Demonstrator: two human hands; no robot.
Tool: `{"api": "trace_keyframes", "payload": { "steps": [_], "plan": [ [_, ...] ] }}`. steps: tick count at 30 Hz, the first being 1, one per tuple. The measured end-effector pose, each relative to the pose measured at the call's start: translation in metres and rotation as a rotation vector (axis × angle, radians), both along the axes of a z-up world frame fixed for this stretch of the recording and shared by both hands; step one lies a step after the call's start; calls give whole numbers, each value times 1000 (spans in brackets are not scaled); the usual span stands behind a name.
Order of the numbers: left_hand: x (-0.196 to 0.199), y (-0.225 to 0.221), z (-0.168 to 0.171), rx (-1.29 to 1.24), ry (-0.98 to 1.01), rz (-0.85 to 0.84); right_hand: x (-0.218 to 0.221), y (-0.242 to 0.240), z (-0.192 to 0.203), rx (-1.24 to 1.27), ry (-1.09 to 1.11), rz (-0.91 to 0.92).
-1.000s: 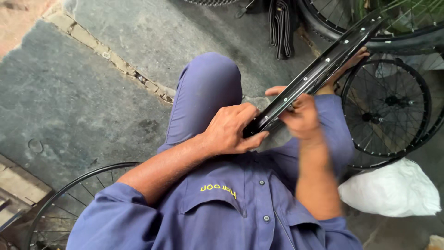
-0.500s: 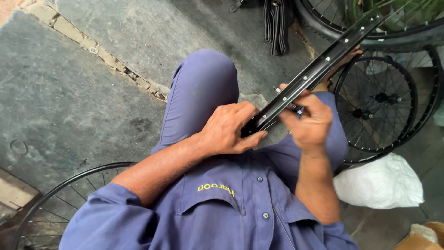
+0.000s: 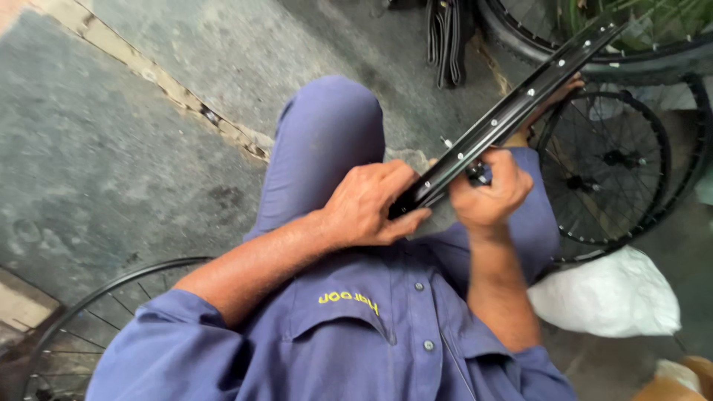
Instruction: The person inserts metal spokes into the holes of a bicycle wheel rim by hand, positioning the rim on their lap while sitting on the floor.
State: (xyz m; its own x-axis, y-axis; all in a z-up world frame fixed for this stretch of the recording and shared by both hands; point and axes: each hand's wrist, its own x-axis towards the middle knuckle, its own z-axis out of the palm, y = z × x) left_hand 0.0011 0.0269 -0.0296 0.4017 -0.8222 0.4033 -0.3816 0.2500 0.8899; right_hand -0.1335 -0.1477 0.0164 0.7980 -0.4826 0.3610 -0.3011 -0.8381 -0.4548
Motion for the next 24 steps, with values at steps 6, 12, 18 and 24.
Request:
{"api": "trace_keyframes", "payload": {
  "steps": [6,12,18,24],
  "plan": [
    [-3,-1,1,-4,-3,21,16,-7,-6,315,88,236],
    [0,-2,5,6,-14,15,-1,-18,-30,461,0,160],
    [-3,-1,2,26,25,-9,-13,-57,-9,1433,36,323],
    [-2,-4,0,-1,13,-7,-2,4,-29,188,-88,-25]
  ]
}}
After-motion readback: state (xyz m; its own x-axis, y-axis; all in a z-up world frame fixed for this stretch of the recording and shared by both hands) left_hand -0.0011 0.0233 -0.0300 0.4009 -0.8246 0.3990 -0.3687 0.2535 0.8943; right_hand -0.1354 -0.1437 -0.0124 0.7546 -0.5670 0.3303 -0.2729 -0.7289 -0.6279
